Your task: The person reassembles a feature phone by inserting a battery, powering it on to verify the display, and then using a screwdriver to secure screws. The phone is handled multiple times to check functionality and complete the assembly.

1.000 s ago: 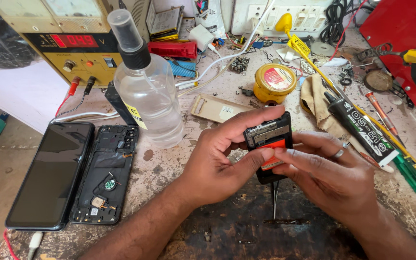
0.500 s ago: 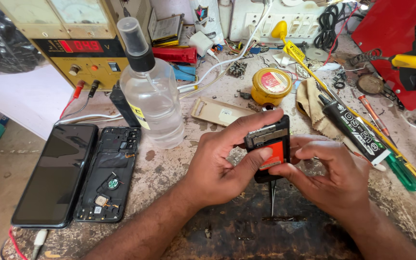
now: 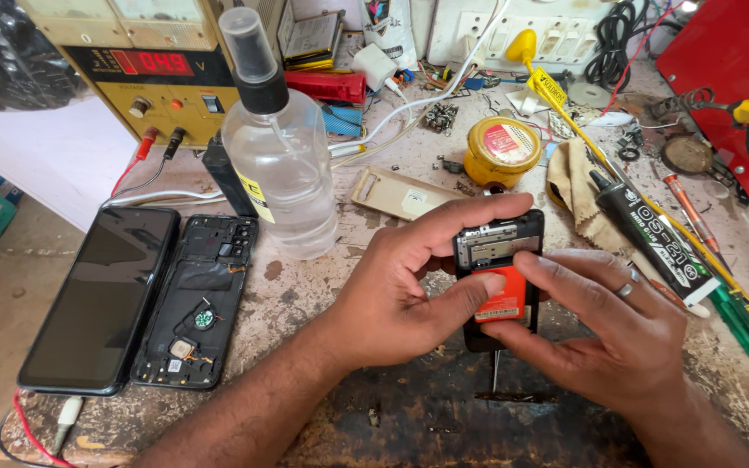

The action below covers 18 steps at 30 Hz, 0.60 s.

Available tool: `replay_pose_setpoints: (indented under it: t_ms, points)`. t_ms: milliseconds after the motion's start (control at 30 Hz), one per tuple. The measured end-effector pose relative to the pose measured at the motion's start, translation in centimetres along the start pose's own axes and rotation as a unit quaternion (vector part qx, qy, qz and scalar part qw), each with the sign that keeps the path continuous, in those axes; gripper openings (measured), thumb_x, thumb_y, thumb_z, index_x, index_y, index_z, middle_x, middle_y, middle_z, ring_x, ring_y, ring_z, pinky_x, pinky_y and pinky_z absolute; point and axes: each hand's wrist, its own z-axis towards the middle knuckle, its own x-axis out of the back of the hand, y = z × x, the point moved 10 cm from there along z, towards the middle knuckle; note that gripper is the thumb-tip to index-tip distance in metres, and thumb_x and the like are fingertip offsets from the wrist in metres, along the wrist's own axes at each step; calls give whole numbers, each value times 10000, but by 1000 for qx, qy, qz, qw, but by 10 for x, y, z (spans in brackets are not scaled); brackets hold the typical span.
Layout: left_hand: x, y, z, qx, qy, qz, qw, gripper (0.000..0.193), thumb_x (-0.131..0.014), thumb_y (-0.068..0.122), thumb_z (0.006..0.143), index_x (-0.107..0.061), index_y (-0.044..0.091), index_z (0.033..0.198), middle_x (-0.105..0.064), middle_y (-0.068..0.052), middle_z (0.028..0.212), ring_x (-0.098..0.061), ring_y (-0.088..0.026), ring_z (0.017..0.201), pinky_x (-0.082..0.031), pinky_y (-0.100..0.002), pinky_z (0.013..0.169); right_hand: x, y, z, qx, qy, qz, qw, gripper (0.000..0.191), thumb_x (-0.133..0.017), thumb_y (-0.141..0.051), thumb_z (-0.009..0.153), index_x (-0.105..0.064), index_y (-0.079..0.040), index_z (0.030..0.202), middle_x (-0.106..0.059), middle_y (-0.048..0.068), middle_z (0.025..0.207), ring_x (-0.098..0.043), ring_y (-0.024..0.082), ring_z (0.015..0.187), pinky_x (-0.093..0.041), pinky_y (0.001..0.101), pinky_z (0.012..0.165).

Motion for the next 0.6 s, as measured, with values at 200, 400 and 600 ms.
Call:
replay_pose_setpoints:
  t_ms: [200,400,600]
  points:
    - [0,1,-2,2,-10,17,1000,503,-631,-43,1070,-480,40,1543,-641,-91,1412,-639,-106,1264,-547,-300,1140,2,-1,0,-6,4,28,1000,661,-955,-237,661,-649,-47,1215,-718,142,1102,-736,219,951,-614,316,784]
    - [0,6,-2,-7,-12,33,999,491,-628,-28,1081,-482,52,1543,-636,-85,1441,-641,-106,1289,-550,-295,1149,3,-1,-5,-4,7,-5,1000,645,-953,-253,670,-678,-66,1223,-721,118,1085,-731,210,943,-601,328,766]
    - [-1,17,-2,-17,-7,75,997,479,-632,-21,1072,-504,60,1526,-683,-104,1411,-675,-112,1275,-541,-288,1162,3,-5,-10,9,5,-79,997,643,-972,-305,662,-712,-73,1202,-738,84,1028,-734,211,883,-593,341,726]
